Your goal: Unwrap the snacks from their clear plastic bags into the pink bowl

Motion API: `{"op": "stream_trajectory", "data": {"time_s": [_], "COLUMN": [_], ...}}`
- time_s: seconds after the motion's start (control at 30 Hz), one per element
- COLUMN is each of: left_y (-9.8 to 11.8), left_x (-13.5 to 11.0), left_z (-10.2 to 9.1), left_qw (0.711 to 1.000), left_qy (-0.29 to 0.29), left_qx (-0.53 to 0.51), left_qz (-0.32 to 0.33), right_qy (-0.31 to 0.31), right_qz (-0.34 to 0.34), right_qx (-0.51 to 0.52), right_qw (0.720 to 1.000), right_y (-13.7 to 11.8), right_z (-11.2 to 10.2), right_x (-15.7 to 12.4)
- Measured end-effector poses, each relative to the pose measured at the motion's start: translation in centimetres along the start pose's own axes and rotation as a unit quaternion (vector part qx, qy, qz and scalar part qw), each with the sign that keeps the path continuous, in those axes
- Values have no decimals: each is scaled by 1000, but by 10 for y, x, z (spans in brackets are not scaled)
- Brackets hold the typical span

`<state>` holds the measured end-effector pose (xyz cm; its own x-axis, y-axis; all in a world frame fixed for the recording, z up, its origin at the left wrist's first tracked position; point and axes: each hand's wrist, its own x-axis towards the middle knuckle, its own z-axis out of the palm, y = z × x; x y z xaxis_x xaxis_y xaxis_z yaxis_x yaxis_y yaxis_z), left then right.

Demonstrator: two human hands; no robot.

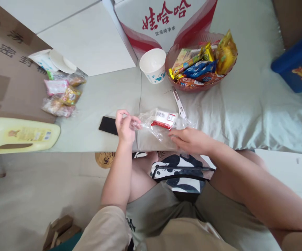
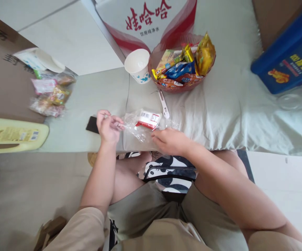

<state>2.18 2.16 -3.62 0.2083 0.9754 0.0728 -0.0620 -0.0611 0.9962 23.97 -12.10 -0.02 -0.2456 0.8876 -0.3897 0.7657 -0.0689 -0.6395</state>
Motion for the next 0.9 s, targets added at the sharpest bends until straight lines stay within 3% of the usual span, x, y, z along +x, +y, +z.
{"op": "stream_trajectory", "data": {"time_s": [0.07,0.1,0.2,0.27,0.4,0.53,0.63,0.77,0.9], "left_y": [0,0,-1,-2,-1,-3,-5,-1,11], "left_x": [3,4,4,3,3,5,4,0,2], "left_z": [-1,-1,-3,-1,8,19,25,32,37], "left_qw": [998,997,983,962,902,866,896,971,956], "left_qy": [37,29,-67,-122,-106,-169,-160,-132,-121], "left_qx": [12,40,161,242,406,464,415,171,-50], "left_qz": [-44,-57,-53,-13,105,81,21,-108,-261], "right_qy": [29,49,131,201,310,291,300,292,305], "right_qz": [63,89,127,128,34,-45,-41,-33,-44], "right_qx": [-35,-59,-100,-97,-90,-94,-83,-83,-50], "right_qw": [997,993,978,966,946,951,949,952,950], "right_y": [2,2,1,2,5,8,9,9,13], "right_z": [-1,-2,1,3,9,15,20,24,25], "right_x": [1,2,3,5,14,26,33,38,40]}}
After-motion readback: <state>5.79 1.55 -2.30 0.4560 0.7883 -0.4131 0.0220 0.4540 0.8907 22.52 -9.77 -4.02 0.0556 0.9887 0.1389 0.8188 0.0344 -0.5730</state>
